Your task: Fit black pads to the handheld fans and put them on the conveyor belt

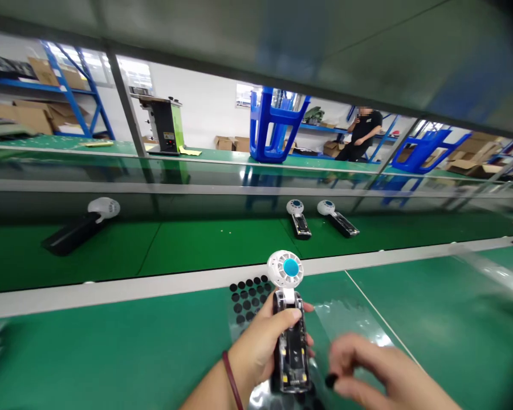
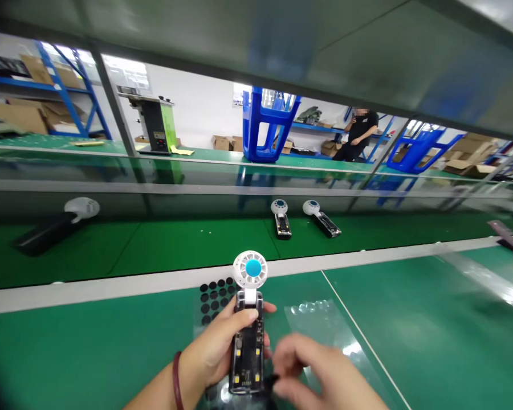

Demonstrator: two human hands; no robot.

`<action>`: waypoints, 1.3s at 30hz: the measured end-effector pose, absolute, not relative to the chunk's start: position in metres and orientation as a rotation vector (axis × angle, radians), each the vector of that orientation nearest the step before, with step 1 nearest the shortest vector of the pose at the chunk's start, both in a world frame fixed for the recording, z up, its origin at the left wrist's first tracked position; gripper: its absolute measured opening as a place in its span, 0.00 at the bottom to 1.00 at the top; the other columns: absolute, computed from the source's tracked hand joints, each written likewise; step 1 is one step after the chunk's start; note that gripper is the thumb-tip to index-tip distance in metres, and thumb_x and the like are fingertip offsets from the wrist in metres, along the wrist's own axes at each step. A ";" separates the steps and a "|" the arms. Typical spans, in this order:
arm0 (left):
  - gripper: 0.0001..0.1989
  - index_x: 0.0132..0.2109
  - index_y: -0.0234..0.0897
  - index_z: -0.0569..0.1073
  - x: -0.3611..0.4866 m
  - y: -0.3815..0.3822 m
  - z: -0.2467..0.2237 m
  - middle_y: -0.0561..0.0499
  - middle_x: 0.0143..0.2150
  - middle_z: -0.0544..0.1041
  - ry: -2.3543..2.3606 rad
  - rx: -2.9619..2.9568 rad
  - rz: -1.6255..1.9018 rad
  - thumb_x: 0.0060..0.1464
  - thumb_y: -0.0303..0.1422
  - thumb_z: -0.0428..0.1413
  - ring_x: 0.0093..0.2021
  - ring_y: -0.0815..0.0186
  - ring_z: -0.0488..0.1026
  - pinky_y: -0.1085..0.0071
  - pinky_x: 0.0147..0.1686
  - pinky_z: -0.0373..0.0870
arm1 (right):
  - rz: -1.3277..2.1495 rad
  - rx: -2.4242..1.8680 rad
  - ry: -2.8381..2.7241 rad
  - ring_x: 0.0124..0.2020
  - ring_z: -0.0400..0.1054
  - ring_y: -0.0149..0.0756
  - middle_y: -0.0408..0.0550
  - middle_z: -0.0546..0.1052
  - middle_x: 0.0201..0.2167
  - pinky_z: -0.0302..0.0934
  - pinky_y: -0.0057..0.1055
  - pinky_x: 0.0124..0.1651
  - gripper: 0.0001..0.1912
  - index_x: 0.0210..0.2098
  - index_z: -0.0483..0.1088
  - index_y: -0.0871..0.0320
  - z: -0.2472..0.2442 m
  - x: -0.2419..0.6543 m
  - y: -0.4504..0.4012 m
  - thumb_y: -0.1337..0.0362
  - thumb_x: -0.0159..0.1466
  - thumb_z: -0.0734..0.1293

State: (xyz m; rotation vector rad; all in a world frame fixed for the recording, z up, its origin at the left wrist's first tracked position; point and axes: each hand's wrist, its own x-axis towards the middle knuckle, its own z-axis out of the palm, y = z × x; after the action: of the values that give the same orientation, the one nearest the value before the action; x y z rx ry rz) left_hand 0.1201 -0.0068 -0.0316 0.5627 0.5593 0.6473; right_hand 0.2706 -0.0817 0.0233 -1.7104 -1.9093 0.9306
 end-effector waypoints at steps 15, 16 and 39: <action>0.26 0.35 0.31 0.71 0.121 -0.007 -0.032 0.49 0.22 0.71 0.520 0.259 0.632 0.52 0.52 0.44 0.21 0.70 0.69 0.74 0.24 0.62 | 0.952 -1.747 -1.753 0.37 0.61 0.34 0.41 0.64 0.32 0.56 0.29 0.38 0.09 0.22 0.63 0.56 0.033 0.231 -0.033 0.71 0.58 0.60; 0.26 0.37 0.31 0.71 0.120 -0.008 -0.030 0.49 0.23 0.73 0.493 0.251 0.632 0.53 0.50 0.44 0.23 0.68 0.70 0.73 0.26 0.63 | 0.932 -1.752 -1.762 0.38 0.61 0.34 0.41 0.64 0.32 0.56 0.29 0.39 0.09 0.22 0.63 0.56 0.032 0.231 -0.033 0.71 0.57 0.60; 0.29 0.50 0.31 0.66 0.117 -0.007 -0.025 0.43 0.39 0.75 0.527 0.139 0.626 0.48 0.49 0.51 0.43 0.56 0.71 0.65 0.43 0.63 | 0.814 -1.725 -1.670 0.39 0.61 0.34 0.42 0.64 0.34 0.57 0.31 0.41 0.08 0.23 0.61 0.55 0.013 0.224 -0.037 0.70 0.58 0.59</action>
State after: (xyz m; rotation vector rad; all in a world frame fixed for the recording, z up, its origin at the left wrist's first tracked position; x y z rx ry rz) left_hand 0.1172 -0.0067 -0.0249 0.1387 0.5266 0.6258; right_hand 0.2237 -0.0366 0.0131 -1.7249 -1.6697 0.8139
